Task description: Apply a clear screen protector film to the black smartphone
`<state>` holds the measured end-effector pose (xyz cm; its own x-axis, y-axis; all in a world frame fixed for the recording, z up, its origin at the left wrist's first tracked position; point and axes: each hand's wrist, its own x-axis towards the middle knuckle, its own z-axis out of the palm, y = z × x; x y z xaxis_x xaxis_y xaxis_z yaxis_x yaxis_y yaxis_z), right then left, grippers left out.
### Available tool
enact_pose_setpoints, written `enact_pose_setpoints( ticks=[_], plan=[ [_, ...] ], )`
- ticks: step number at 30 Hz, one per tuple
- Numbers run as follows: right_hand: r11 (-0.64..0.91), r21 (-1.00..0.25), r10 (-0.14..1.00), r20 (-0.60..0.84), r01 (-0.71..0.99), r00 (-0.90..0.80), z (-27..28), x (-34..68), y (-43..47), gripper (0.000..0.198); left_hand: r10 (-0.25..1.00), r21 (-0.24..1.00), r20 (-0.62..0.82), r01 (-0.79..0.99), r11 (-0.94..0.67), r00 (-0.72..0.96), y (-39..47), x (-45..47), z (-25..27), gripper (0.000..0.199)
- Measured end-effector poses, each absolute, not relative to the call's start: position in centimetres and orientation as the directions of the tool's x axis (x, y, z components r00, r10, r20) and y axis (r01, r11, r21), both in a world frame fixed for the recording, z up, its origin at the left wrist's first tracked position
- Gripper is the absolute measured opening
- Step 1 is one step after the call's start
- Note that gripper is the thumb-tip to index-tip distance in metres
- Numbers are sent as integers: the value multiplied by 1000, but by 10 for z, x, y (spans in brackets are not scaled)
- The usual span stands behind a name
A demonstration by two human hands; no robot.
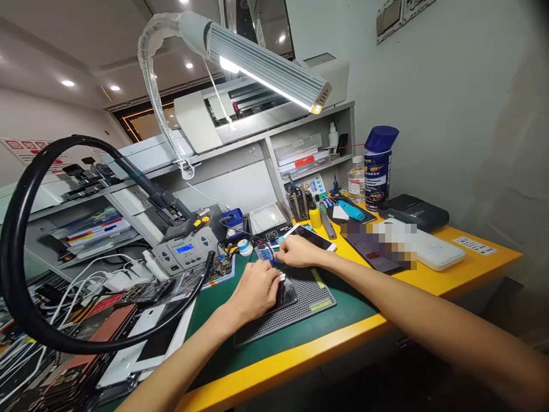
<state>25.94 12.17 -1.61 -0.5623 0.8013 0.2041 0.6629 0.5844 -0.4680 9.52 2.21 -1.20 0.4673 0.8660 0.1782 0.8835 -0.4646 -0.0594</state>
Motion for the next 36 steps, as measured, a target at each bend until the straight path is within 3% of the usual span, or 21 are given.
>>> enact_pose_setpoints(
  ticks=[14, 36],
  plan=[
    [597, -481, 789, 206, 642, -579, -18, 259, 122, 37, 901, -127, 200, 922, -366, 386, -19, 16, -12, 31],
    [624, -469, 771, 236, 626, -592, -19, 258, 125, 30, 778, -219, 170, 793, -568, 605, 27, 101, -11, 26]
  ],
)
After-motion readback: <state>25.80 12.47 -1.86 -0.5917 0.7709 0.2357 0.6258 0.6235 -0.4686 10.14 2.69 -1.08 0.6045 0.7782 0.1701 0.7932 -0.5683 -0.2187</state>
